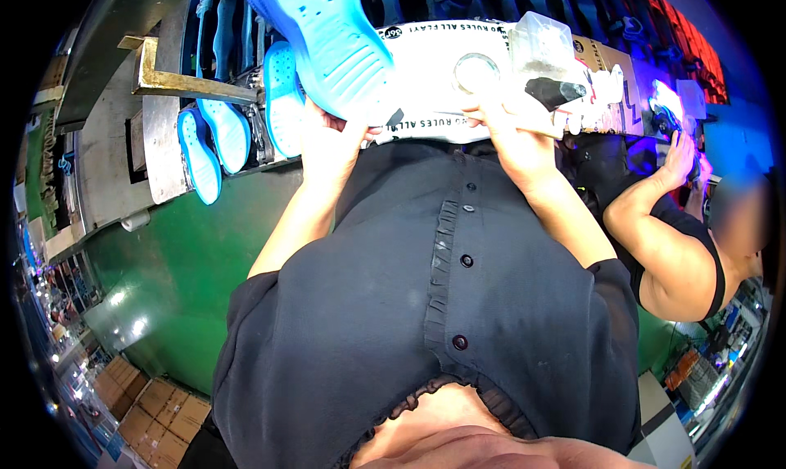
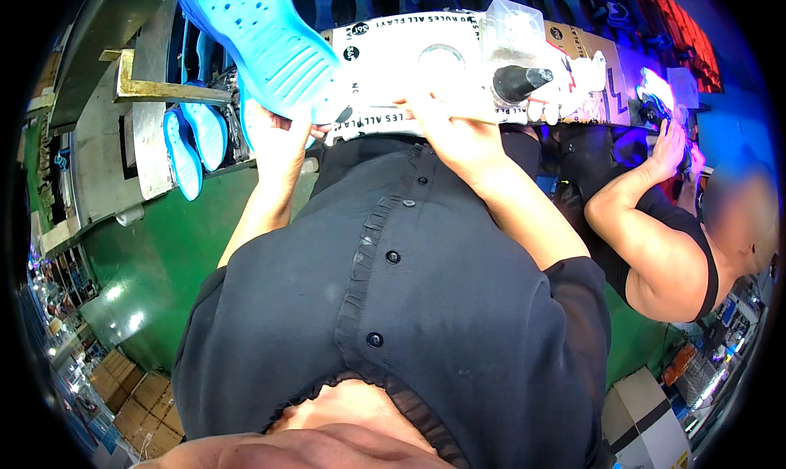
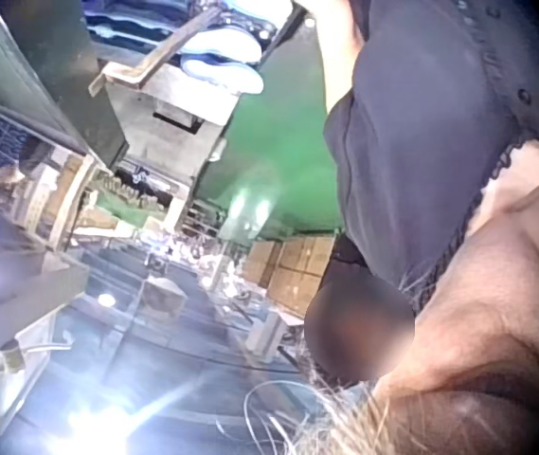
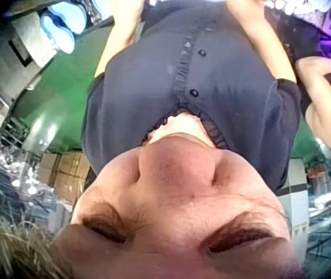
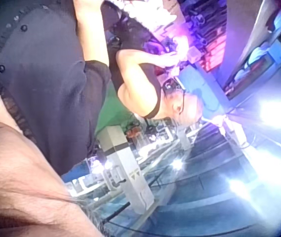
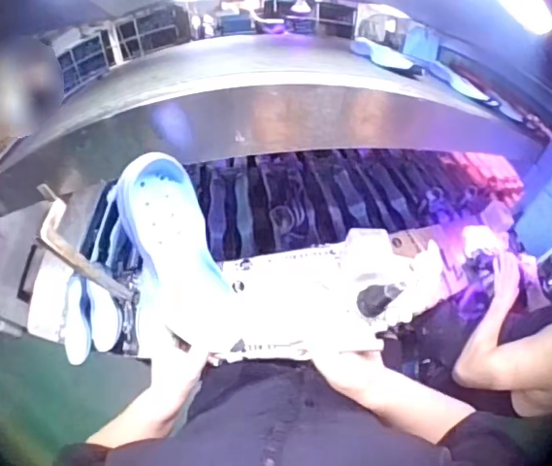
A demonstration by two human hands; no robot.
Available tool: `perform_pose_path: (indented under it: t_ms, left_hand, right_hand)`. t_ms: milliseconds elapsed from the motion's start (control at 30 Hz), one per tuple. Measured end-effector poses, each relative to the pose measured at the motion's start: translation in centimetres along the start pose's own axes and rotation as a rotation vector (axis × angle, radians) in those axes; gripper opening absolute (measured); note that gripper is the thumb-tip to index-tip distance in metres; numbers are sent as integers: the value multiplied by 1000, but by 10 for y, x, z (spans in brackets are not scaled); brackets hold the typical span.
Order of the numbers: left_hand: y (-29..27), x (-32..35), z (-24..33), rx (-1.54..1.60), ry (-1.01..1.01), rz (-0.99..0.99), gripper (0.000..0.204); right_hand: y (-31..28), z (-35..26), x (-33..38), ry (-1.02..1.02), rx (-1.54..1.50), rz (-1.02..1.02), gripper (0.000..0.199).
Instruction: The person picks up shoe insoles, applies adhesive onto them using a brush, and sets them on the workbench.
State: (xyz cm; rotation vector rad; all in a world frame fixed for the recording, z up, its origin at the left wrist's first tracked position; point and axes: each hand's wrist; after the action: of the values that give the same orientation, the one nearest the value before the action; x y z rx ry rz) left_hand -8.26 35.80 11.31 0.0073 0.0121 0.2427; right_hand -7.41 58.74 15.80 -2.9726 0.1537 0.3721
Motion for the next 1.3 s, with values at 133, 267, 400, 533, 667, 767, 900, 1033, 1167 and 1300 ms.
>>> perform_pose_path:
  t_ms: [133,267,400,533,667,767,900,1033,1167,1300]
  left_hand:
    - [9,11,3,-8,28,23,46]
    - [15,11,3,58,81,1,49]
    - [18,11,2,77,152,40,49]
    - [17,13,6,74,174,11,48]
    - [19,15,4,124,139,21,48]
    - [18,17,0,90,171,26,49]
    - [19,18,0,129,146,39,49]
    - [21,18,0,126,163,43,51]
    - [19,18,-4,80,192,57,51]
    - [18,18,-5,67,205,36,50]
  right_hand:
    - [7,3,2,-214,138,-89,19]
    - [7,9,3,-300,173,-92,19]
    - [8,9,3,-263,163,-84,19]
    - [1,10,4,-222,168,-41,20]
    - [1,11,4,-265,192,-35,19]
    - [5,7,1,-342,130,-91,18]
    - [5,12,3,-285,130,-44,17]
    - [0,13,4,-363,188,-45,15]
    - [2,15,2,-458,215,-173,15]
    - [1,16,7,-382,199,-82,17]
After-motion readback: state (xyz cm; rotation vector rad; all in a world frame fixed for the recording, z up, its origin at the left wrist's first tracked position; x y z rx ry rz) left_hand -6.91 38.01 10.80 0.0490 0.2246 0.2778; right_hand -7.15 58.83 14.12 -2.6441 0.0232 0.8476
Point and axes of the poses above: each hand's wrist, its own x-axis away from the middle knuckle, its own y-axis out of the palm, z = x × y, and after that the axes turned 11 degrees about z, right-handed
